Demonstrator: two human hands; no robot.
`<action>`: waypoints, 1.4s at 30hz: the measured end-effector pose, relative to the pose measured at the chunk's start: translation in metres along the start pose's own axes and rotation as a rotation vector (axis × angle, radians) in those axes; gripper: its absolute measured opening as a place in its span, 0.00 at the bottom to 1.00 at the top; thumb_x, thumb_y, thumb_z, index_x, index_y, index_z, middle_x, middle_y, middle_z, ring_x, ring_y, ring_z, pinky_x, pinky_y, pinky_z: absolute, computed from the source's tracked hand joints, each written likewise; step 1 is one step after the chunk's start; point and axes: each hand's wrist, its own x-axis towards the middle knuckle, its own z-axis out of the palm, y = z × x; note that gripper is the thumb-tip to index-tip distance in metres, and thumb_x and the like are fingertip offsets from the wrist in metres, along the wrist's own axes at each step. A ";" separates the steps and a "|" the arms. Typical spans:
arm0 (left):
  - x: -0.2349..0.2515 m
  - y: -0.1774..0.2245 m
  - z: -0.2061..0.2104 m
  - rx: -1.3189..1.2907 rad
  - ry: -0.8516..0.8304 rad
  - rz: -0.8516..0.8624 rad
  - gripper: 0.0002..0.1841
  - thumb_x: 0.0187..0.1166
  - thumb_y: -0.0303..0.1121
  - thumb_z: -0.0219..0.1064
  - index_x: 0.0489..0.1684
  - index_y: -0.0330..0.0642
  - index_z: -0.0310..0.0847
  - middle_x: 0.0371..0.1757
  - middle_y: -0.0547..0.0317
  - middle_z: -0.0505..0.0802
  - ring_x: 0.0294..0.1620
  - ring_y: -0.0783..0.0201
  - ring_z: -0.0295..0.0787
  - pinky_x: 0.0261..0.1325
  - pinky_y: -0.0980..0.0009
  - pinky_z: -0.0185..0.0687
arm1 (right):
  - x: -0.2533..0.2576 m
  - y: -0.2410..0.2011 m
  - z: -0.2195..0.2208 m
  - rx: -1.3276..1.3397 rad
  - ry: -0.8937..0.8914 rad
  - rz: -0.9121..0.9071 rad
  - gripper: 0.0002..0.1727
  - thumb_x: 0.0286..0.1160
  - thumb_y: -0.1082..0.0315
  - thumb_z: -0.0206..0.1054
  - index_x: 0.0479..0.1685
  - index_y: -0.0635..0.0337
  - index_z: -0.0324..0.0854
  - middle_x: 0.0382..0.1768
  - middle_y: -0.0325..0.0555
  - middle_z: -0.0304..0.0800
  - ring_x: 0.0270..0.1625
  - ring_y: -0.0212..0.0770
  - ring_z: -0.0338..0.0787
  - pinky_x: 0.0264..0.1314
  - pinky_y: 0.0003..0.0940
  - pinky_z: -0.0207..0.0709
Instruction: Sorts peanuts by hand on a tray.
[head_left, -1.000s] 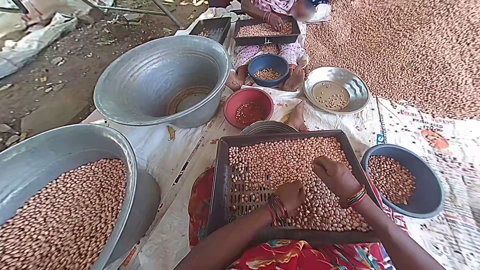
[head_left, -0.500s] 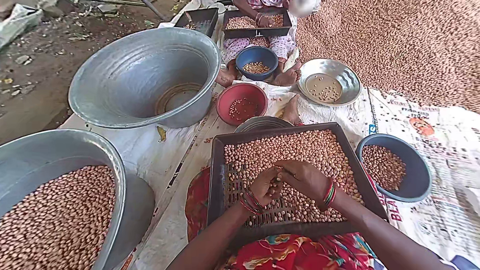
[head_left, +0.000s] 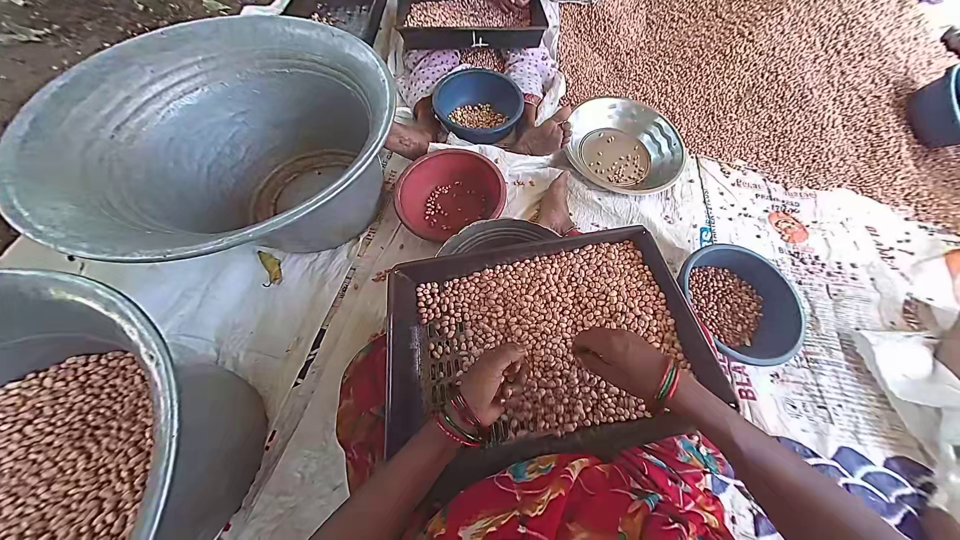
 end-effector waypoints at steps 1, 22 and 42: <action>0.001 -0.001 0.002 0.040 0.037 -0.046 0.23 0.94 0.31 0.40 0.19 0.51 0.66 0.12 0.74 0.72 0.06 0.83 0.57 0.10 0.87 0.52 | -0.007 -0.001 -0.006 -0.092 -0.132 0.131 0.17 0.90 0.70 0.55 0.60 0.74 0.83 0.57 0.71 0.89 0.61 0.70 0.89 0.62 0.67 0.76; 0.007 -0.019 0.007 0.350 -0.084 -0.409 0.26 0.97 0.50 0.36 0.39 0.43 0.76 0.16 0.71 0.77 0.10 0.80 0.64 0.15 0.84 0.59 | -0.025 -0.016 0.025 -0.123 0.101 -0.059 0.14 0.82 0.70 0.64 0.53 0.74 0.87 0.46 0.68 0.92 0.47 0.69 0.94 0.46 0.65 0.84; 0.005 -0.005 0.000 -0.030 0.091 -0.136 0.22 0.97 0.42 0.40 0.27 0.47 0.69 0.16 0.68 0.78 0.07 0.81 0.60 0.09 0.86 0.54 | 0.062 0.007 -0.026 0.074 0.350 0.034 0.21 0.88 0.67 0.59 0.72 0.71 0.80 0.68 0.70 0.85 0.71 0.67 0.85 0.76 0.62 0.71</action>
